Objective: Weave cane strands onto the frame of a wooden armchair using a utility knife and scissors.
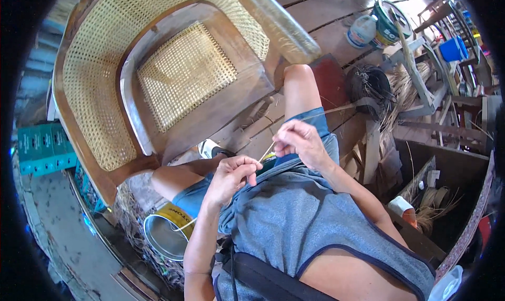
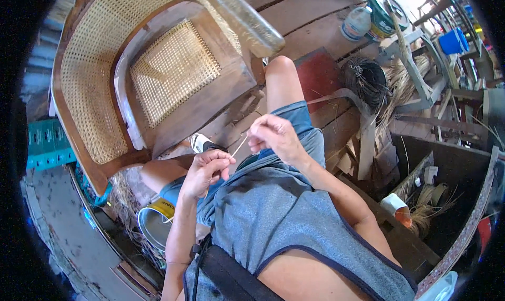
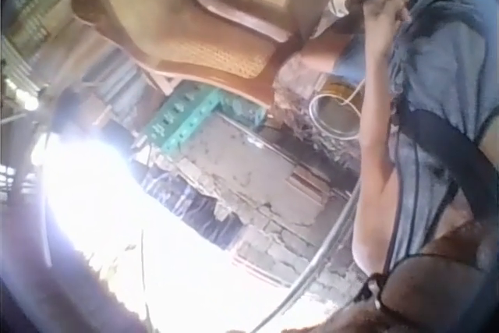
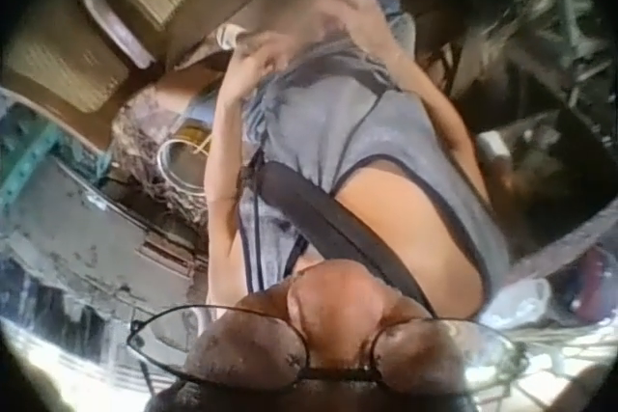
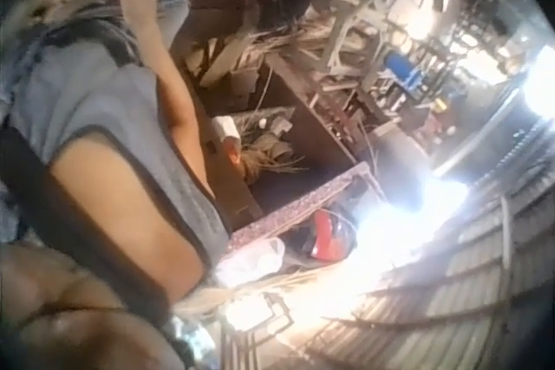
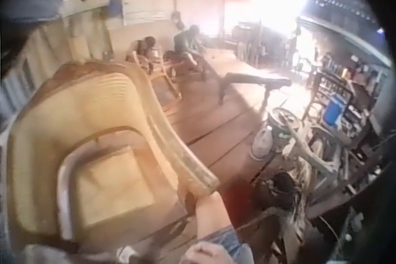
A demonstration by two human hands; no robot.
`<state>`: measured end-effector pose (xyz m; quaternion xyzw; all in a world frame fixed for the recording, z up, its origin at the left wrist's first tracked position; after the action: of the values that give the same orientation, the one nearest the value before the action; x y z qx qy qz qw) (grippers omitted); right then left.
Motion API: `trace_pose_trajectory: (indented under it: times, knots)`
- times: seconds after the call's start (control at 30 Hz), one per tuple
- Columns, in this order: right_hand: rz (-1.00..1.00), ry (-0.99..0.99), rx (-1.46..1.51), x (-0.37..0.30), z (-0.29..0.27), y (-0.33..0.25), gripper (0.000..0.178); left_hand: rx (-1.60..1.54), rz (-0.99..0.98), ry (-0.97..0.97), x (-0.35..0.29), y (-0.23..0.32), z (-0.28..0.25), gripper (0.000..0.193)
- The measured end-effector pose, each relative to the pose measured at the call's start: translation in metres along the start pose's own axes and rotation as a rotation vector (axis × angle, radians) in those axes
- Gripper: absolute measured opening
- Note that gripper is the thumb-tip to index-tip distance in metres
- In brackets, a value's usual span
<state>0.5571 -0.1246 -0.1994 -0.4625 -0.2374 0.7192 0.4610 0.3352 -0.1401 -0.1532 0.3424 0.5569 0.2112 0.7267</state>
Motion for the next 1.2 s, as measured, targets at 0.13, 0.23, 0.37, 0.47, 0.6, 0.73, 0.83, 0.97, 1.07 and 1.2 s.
trace_pose_trajectory:
  times: [0.13,0.23,0.37,0.47,0.6,0.73,0.83,0.97,1.07,1.2]
  knots:
    - [-0.172,0.194,0.043,0.010,-0.020,-0.024,0.009,0.019,-0.003,0.044,-0.029,-0.019,-0.033,0.018]
    - [-0.255,0.272,-0.020,0.012,-0.037,-0.038,0.010,0.049,-0.097,0.056,-0.045,-0.037,-0.067,0.021]
    - [-0.227,0.214,-0.204,0.001,-0.019,-0.042,0.009,0.693,0.449,0.052,-0.025,-0.032,-0.064,0.041]
    - [-0.240,0.200,-0.307,-0.013,0.001,-0.046,0.008,0.453,0.491,0.147,0.017,0.005,-0.015,0.053]
    - [-0.361,0.166,-0.344,-0.020,0.016,-0.046,0.007,0.057,0.472,-0.053,0.042,0.039,0.052,0.023]
    - [-0.421,0.249,-0.418,-0.019,0.005,-0.062,0.005,-0.007,0.382,-0.029,0.045,0.035,0.049,0.017]
    - [-0.491,0.306,-0.395,-0.019,0.001,-0.083,0.005,0.040,0.321,-0.102,0.047,0.035,0.043,0.015]
    - [-0.560,0.383,-0.427,-0.015,-0.006,-0.106,0.005,-0.005,0.294,-0.193,0.048,0.032,0.031,0.016]
    - [-0.556,0.426,-0.437,-0.011,-0.002,-0.122,0.007,-0.023,0.282,-0.224,0.048,0.032,0.021,0.015]
    - [-0.568,0.457,-0.521,-0.014,0.021,-0.130,0.005,0.024,0.255,-0.305,0.055,0.026,0.006,0.017]
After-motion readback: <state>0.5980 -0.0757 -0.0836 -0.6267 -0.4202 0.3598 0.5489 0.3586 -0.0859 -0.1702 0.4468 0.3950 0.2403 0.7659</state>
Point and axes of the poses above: each hand's wrist, its own x-axis towards the middle knuckle, its own z-axis out of the palm, y = z × x, the point moved 2 cm from there along x, towards the middle knuckle, and after that the axes turned 7 degrees about y, right-handed, at the moved point
